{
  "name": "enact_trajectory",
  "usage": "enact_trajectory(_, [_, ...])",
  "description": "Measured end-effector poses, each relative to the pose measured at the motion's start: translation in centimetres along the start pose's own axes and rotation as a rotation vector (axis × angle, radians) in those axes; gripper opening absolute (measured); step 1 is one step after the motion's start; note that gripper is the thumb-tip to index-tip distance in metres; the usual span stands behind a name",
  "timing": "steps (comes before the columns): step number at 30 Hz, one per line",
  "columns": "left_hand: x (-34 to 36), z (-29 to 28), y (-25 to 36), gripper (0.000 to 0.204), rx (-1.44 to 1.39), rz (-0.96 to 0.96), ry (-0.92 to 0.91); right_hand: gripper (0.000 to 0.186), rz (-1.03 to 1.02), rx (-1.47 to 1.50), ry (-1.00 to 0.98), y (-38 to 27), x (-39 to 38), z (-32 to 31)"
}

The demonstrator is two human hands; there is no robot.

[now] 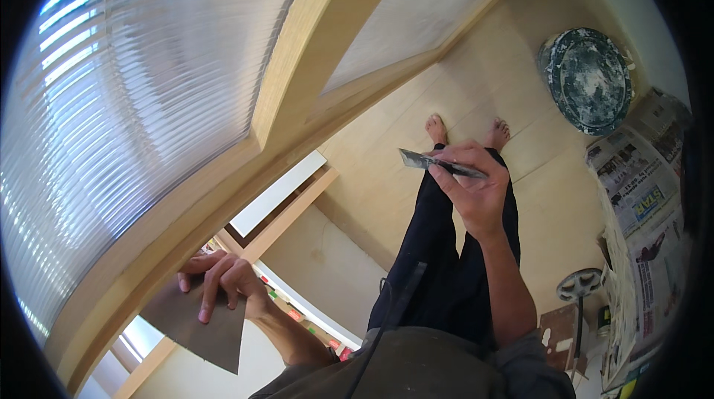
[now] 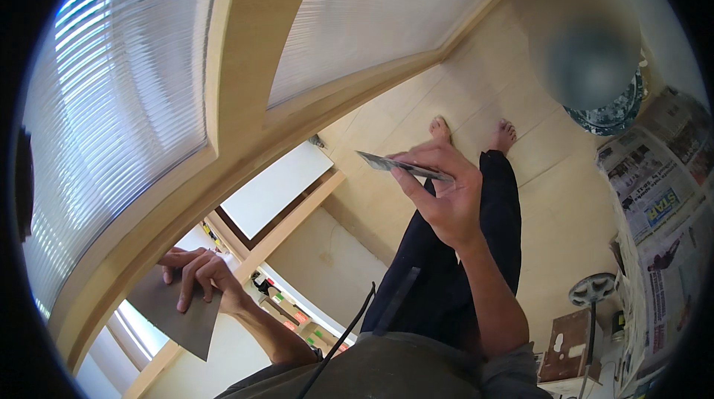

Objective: The person uses a putty knife to apply a white filler substance from a plastic sheet onto the wooden frame of a door. They repeatedly scoop the filler and smooth it into the gaps and joints of the frame, working on the lower section of the door.

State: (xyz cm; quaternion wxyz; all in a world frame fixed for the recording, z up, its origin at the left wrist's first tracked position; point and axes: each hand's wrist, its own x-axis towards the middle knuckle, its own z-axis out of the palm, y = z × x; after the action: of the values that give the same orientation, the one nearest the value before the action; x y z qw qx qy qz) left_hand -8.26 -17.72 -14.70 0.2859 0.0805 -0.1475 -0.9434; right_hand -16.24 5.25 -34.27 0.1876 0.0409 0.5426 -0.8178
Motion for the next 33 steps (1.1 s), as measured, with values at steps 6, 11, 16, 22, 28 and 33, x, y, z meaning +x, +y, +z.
enact_trajectory(6, [0.7,-2.1,-1.9,0.019,0.063,-0.015,0.113,0.024,-0.176,-0.114,-0.253,-2.4,5.6,2.8])
enact_trajectory(11, [1.4,-3.3,-2.9,0.019,0.078,-0.03,0.11,0.037,-0.305,-0.06,-0.373,-1.2,7.8,5.4])
enact_trajectory(16, [1.3,-3.4,-2.4,0.019,0.099,-0.027,0.076,0.032,-0.32,-0.094,-0.404,-0.6,7.9,7.2])
enact_trajectory(22, [1.0,-3.5,-1.8,0.019,0.09,-0.062,0.034,0.029,-0.34,-0.065,-0.399,-0.2,8.1,8.1])
enact_trajectory(28, [1.0,-3.1,-2.0,0.021,0.14,-0.056,0.022,0.026,-0.335,-0.063,-0.403,0.0,7.8,8.3])
enact_trajectory(33, [1.1,-2.8,-2.1,0.021,0.141,-0.053,0.028,0.037,-0.239,0.024,-0.432,0.2,7.0,7.5])
